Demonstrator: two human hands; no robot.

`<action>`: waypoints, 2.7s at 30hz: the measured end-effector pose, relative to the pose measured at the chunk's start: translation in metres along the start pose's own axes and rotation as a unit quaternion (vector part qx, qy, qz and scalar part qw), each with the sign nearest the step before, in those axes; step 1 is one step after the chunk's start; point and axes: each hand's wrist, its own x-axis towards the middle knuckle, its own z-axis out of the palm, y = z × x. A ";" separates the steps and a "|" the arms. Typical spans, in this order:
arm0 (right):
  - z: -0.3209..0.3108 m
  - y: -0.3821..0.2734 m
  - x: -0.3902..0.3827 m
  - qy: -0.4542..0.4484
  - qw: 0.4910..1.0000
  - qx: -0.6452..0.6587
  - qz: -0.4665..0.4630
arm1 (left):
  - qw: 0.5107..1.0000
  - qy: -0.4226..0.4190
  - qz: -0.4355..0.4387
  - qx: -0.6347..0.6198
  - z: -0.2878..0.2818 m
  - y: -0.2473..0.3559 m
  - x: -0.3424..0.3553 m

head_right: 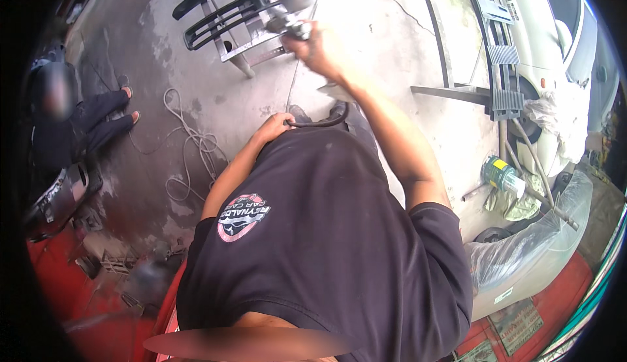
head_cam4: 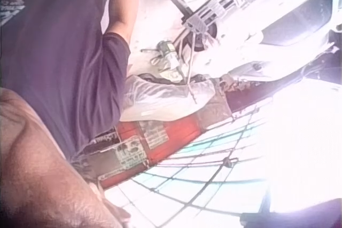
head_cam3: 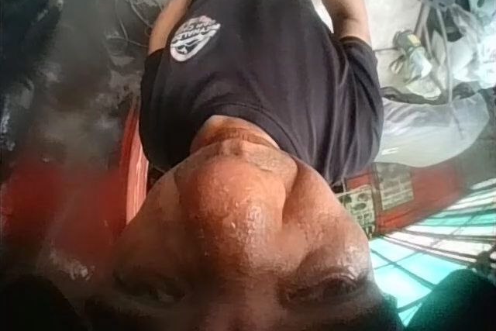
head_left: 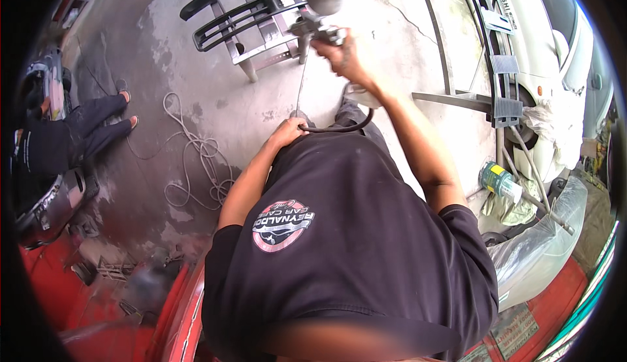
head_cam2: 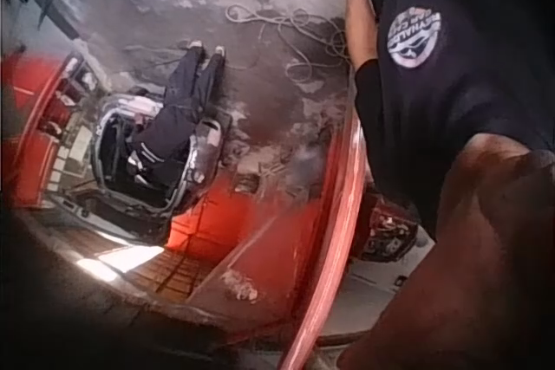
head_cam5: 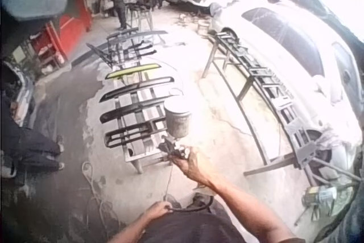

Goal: Spray painting automotive trim pieces using a professional paint gun.

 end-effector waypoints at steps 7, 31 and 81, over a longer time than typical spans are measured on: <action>-0.144 0.062 0.053 0.164 0.975 -0.135 -0.058 | 0.999 0.031 0.016 -0.008 0.019 0.054 0.060; -0.198 0.088 0.161 -0.007 0.994 -0.050 -0.101 | 0.991 0.057 -0.119 0.004 0.063 0.176 0.174; -0.162 -0.043 0.491 -0.644 0.663 -0.152 -0.350 | 0.934 0.239 -0.117 -0.239 -0.063 0.242 0.425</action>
